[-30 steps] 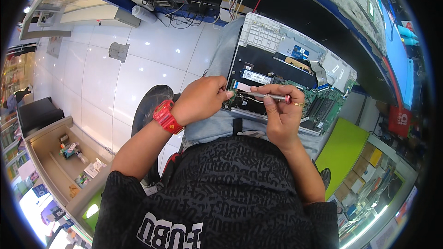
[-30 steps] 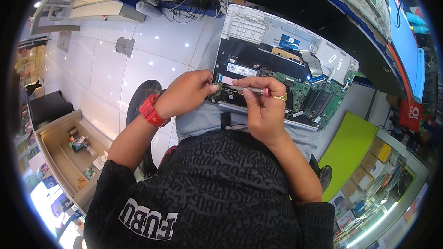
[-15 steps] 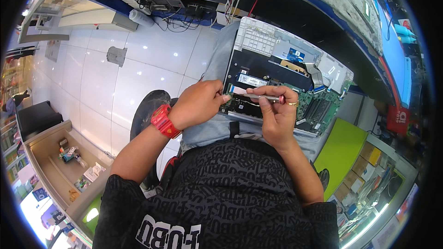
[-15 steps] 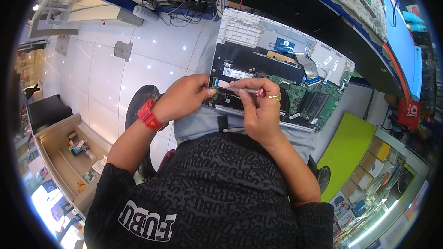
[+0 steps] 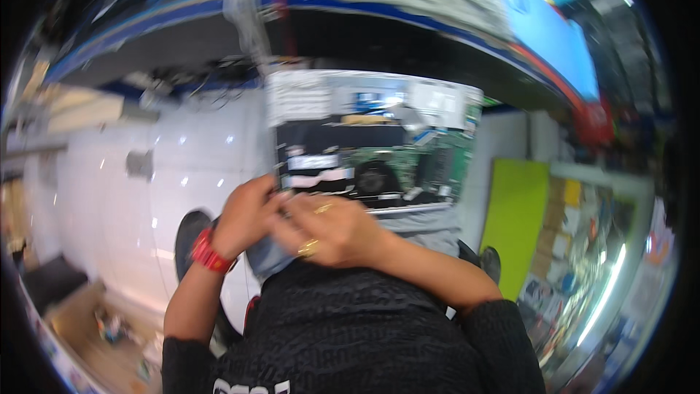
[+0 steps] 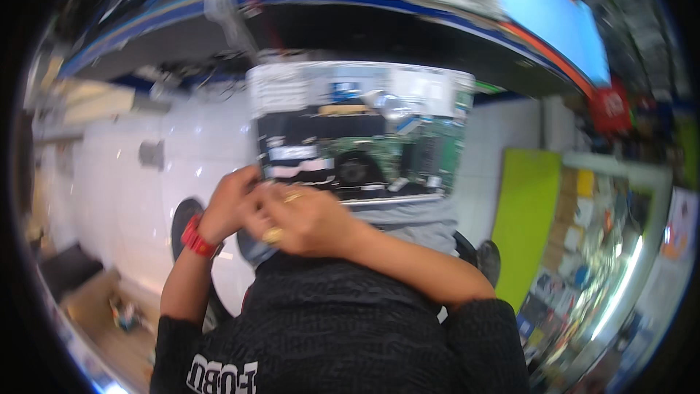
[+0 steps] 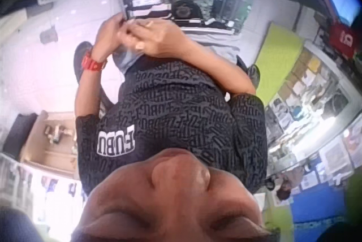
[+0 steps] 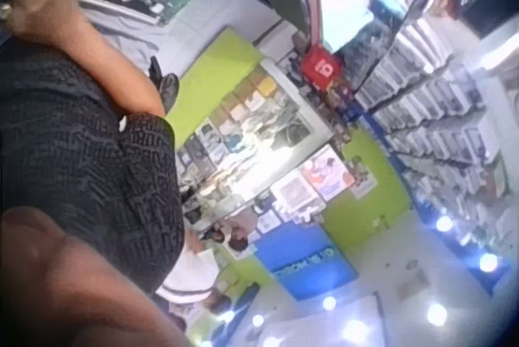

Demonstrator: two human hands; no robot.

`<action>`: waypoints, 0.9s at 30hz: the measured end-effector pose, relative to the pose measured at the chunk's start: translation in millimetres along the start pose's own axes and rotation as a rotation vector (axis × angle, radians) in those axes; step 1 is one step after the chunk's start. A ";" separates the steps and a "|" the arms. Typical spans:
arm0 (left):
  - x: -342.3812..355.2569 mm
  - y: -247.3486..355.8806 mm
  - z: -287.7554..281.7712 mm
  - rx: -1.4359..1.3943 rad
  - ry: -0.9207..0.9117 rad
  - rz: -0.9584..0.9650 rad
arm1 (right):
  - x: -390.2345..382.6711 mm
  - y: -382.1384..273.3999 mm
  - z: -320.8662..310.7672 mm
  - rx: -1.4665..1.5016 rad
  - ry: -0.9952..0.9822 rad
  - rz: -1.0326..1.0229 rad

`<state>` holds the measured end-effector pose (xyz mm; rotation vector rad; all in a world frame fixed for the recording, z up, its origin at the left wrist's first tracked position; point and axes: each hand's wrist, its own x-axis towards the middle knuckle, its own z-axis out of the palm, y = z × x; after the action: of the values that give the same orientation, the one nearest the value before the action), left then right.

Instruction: The person repairs a laptop by hand and using a screwdriver. They disconnect ribbon cables from the motherboard, handle a small circuit board, and work on the internal components of the device while holding it in their lap.

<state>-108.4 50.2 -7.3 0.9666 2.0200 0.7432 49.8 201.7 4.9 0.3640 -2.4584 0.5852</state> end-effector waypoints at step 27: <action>12.8 -37.9 3.0 -0.236 -0.067 -0.088 | -2.4 -18.5 36.8 -0.063 0.192 0.031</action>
<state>-125.7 40.6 -42.2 0.7520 1.8554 0.8667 41.2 168.2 -17.6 0.2337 -2.2948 0.5282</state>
